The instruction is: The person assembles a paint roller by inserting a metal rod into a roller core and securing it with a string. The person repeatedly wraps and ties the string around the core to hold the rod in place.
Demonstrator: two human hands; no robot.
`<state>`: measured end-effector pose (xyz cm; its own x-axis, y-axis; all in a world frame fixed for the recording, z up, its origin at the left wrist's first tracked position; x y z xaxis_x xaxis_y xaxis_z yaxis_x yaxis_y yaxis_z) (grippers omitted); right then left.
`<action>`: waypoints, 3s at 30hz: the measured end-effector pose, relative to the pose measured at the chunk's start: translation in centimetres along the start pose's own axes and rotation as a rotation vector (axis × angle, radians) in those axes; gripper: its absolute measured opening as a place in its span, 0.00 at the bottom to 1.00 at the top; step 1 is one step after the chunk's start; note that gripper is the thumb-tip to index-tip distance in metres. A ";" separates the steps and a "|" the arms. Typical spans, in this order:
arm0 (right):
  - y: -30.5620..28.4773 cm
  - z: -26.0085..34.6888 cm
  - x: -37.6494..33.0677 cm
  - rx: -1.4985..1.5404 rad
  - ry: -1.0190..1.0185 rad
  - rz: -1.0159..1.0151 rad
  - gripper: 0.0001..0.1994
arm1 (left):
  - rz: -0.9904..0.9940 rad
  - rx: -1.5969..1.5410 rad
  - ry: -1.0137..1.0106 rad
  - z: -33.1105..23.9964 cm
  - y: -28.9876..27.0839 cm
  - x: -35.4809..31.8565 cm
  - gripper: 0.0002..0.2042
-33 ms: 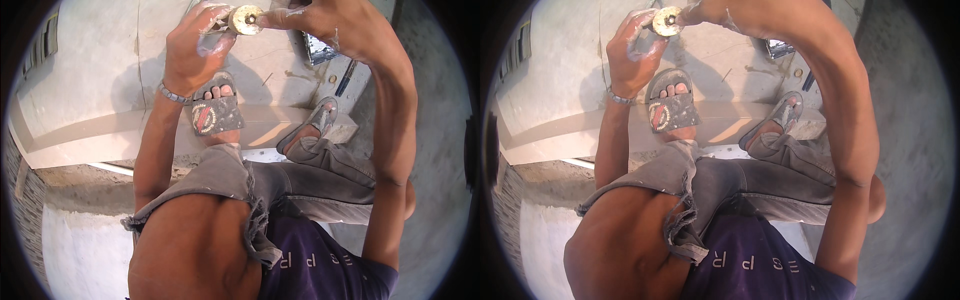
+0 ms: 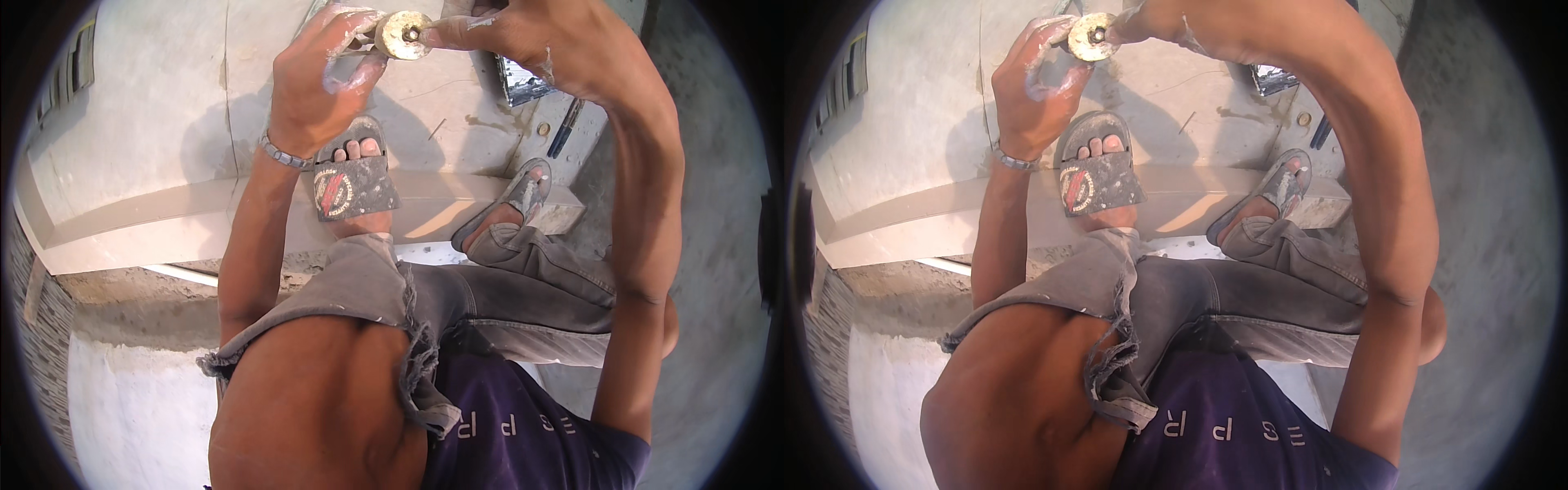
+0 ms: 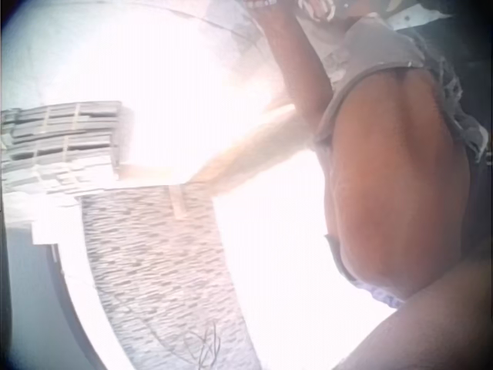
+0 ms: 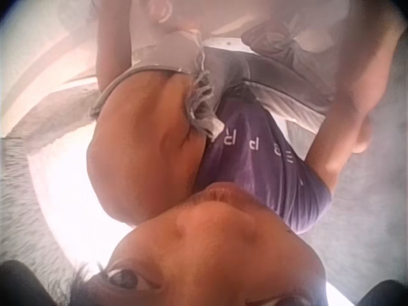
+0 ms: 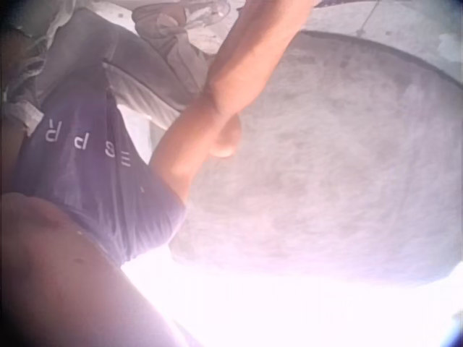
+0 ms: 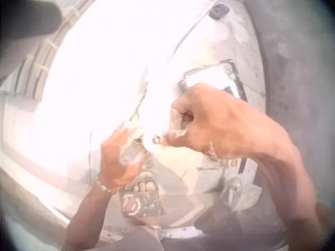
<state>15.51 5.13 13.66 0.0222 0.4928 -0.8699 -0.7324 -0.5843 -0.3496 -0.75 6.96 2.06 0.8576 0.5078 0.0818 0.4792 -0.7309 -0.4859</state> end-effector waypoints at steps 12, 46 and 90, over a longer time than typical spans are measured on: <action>-0.1 2.0 -0.5 -0.721 -0.399 -0.268 0.06 | -0.057 0.049 0.059 0.2 2.5 0.9 0.24; 2.1 -0.6 -1.0 -0.328 -0.544 -0.896 0.06 | -0.210 -0.028 0.147 -0.4 2.4 4.3 0.22; 0.4 -2.0 -0.3 0.117 -0.274 -0.151 0.07 | -0.178 -0.018 0.116 -0.2 2.0 2.8 0.23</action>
<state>16.59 3.45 13.09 -0.0356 0.7324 -0.6800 -0.8081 -0.4214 -0.4115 2.67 6.86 1.45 0.7744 0.5747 0.2647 0.6273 -0.6428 -0.4396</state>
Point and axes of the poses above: each hand's wrist, its own x-axis towards the middle knuckle, its own y-axis out of the palm, z = x × y, the point moved 8 cm from there along x, towards the middle knuckle, and after that the axes turned 15 degrees about z, right-handed, at the moved point
